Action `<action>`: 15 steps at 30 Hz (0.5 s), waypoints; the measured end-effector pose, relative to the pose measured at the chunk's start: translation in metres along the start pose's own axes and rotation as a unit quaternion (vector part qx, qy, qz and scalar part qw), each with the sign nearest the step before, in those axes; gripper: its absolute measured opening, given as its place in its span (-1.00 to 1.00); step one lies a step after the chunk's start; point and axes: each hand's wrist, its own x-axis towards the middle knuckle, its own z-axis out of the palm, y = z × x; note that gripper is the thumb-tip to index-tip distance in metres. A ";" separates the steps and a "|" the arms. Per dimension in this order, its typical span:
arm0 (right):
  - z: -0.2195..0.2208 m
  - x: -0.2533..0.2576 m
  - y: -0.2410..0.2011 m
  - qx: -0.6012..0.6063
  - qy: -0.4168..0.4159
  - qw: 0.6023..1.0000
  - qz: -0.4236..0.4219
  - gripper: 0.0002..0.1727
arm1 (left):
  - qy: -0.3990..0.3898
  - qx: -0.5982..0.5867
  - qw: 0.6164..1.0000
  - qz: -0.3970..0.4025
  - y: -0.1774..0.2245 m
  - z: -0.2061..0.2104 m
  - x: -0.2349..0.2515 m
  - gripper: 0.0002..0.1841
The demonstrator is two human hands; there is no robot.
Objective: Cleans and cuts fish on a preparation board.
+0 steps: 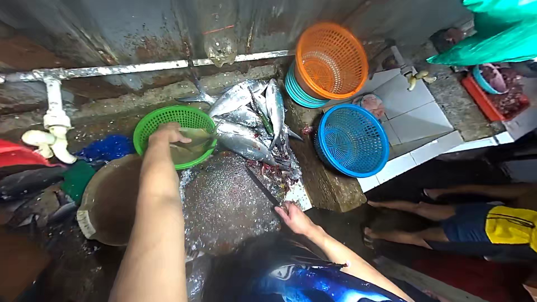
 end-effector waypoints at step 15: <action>0.005 -0.001 -0.001 -0.062 0.007 0.998 0.014 -0.20 | 0.061 0.165 0.983 -0.044 0.023 -0.021 -0.038 -0.32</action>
